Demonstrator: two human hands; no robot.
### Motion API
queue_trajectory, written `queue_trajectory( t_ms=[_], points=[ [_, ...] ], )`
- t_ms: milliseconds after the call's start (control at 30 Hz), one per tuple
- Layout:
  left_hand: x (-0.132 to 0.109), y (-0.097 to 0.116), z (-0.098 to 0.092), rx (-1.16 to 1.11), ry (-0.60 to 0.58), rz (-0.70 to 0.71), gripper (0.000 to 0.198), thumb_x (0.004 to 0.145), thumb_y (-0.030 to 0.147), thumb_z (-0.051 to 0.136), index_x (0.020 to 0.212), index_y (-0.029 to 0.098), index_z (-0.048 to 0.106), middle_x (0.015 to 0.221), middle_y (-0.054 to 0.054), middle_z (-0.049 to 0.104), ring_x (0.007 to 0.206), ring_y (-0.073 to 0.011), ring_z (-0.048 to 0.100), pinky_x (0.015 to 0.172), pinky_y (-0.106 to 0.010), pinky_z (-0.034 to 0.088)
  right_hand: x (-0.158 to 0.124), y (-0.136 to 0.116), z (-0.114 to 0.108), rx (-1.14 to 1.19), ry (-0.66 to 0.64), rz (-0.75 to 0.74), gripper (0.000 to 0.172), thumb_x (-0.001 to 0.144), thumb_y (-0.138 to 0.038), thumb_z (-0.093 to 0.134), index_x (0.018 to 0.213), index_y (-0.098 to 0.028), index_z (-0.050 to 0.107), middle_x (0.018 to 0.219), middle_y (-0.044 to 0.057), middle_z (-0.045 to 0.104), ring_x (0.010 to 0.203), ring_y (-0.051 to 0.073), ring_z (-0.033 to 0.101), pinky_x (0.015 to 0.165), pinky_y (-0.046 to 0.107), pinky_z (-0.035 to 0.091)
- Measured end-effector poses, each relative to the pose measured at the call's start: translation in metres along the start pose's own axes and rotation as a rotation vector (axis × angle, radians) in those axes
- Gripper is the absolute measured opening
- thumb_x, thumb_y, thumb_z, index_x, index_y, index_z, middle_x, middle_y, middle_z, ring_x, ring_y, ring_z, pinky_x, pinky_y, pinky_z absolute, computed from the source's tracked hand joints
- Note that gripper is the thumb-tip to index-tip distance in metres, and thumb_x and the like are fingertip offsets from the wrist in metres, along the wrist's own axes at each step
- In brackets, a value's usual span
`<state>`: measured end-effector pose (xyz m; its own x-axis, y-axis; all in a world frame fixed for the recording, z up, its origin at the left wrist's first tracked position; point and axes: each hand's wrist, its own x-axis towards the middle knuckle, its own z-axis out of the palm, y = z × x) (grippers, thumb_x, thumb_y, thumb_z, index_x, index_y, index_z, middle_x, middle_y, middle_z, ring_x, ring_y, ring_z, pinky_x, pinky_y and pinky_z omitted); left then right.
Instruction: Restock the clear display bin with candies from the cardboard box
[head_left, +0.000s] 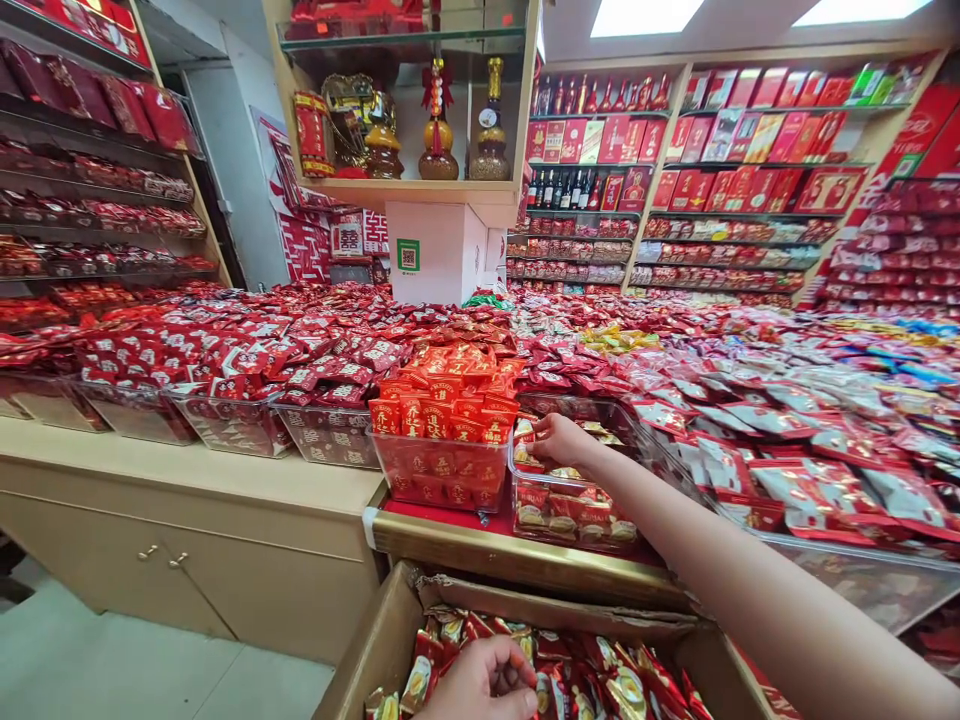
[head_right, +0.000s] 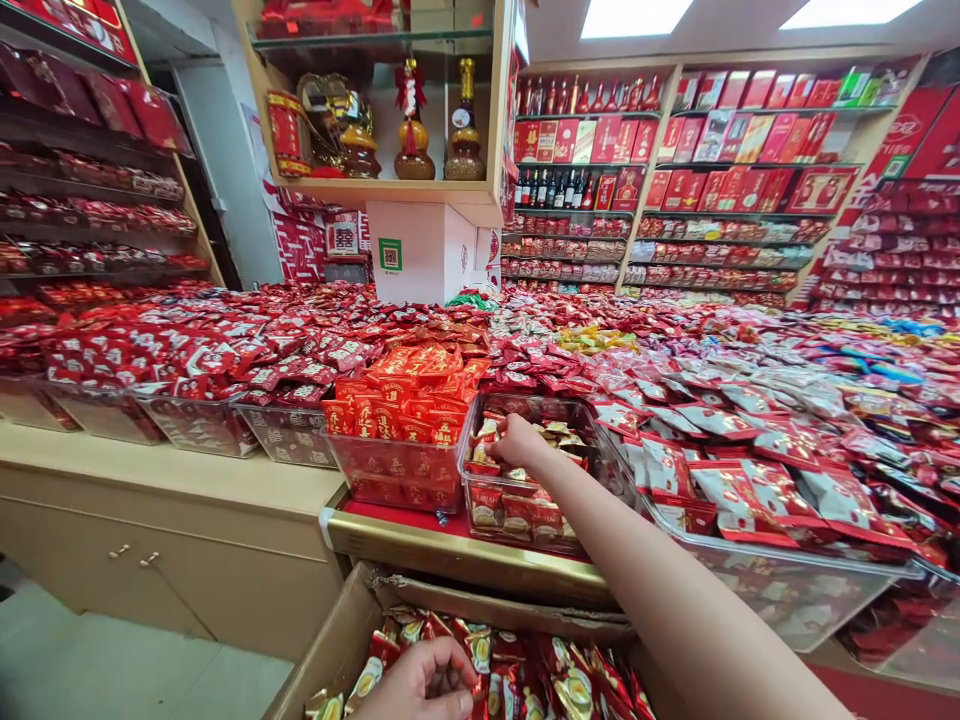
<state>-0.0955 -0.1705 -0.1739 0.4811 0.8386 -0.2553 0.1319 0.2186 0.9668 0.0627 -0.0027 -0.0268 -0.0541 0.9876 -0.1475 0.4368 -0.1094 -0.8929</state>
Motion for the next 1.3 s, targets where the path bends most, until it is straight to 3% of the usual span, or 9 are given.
queue_trajectory(
  t_ms=[233, 367, 433, 667, 833, 933, 1300],
  points=[
    [0.003, -0.006, -0.002, 0.026, 0.001, -0.023, 0.014, 0.056, 0.016, 0.053, 0.070, 0.015, 0.050, 0.055, 0.005, 0.044, 0.054, -0.0095, 0.040, 0.053, -0.022, 0.029, 0.001, 0.003, -0.004, -0.340, 0.093, -0.033, 0.038, 0.063, -0.020, 0.062, 0.096, -0.012, 0.045, 0.058, 0.001, 0.059, 0.041, 0.010, 0.052, 0.041, 0.020, 0.040],
    [0.004, -0.009, -0.003, 0.056, -0.006, -0.040, 0.014, 0.056, 0.017, 0.053, 0.069, 0.015, 0.049, 0.055, 0.005, 0.043, 0.054, -0.0106, 0.041, 0.054, -0.022, 0.030, -0.004, 0.000, -0.004, -0.477, 0.009, -0.051, 0.011, 0.068, -0.024, 0.057, 0.070, -0.013, 0.055, 0.054, 0.003, 0.058, 0.042, 0.011, 0.054, 0.043, 0.020, 0.039],
    [0.004, -0.008, -0.003, 0.059, -0.013, -0.034, 0.014, 0.056, 0.017, 0.052, 0.069, 0.015, 0.049, 0.054, 0.005, 0.043, 0.054, -0.0102, 0.040, 0.053, -0.022, 0.030, -0.005, -0.002, -0.005, -0.564, -0.009, -0.093, 0.013, 0.069, -0.025, 0.055, 0.061, -0.014, 0.056, 0.052, 0.003, 0.058, 0.045, 0.012, 0.055, 0.045, 0.021, 0.038],
    [0.004, -0.015, -0.004, 0.073, -0.013, -0.016, 0.013, 0.059, 0.017, 0.054, 0.071, 0.015, 0.051, 0.056, 0.004, 0.044, 0.054, -0.0091, 0.039, 0.053, -0.021, 0.030, -0.010, -0.017, -0.025, -0.882, 0.105, -0.172, 0.019, 0.071, -0.027, 0.048, 0.072, -0.015, 0.062, 0.069, 0.007, 0.064, 0.061, 0.015, 0.058, 0.052, 0.022, 0.038],
    [0.005, -0.017, -0.005, 0.128, 0.002, -0.027, 0.014, 0.058, 0.018, 0.056, 0.071, 0.015, 0.054, 0.055, 0.005, 0.045, 0.054, -0.0090, 0.040, 0.052, -0.020, 0.030, -0.019, -0.016, -0.035, -1.152, -0.046, -0.169, 0.016, 0.062, -0.010, 0.052, 0.072, -0.013, 0.065, 0.075, 0.011, 0.065, 0.071, 0.020, 0.059, 0.056, 0.023, 0.039],
    [0.005, -0.017, -0.005, 0.139, -0.015, -0.033, 0.014, 0.058, 0.018, 0.057, 0.072, 0.015, 0.055, 0.054, 0.005, 0.044, 0.053, -0.0086, 0.039, 0.051, -0.020, 0.030, -0.023, -0.012, -0.035, -1.193, -0.133, -0.152, 0.019, 0.056, -0.004, 0.054, 0.067, -0.013, 0.066, 0.073, 0.012, 0.065, 0.071, 0.022, 0.059, 0.056, 0.025, 0.039],
    [0.003, -0.018, -0.006, 0.168, 0.013, -0.023, 0.014, 0.060, 0.020, 0.057, 0.072, 0.015, 0.057, 0.055, 0.005, 0.044, 0.054, -0.0092, 0.038, 0.052, -0.019, 0.029, -0.032, -0.018, -0.043, -1.254, -0.297, -0.212, 0.021, 0.055, -0.002, 0.051, 0.055, -0.016, 0.065, 0.061, 0.005, 0.063, 0.059, 0.015, 0.055, 0.052, 0.022, 0.036]
  ],
)
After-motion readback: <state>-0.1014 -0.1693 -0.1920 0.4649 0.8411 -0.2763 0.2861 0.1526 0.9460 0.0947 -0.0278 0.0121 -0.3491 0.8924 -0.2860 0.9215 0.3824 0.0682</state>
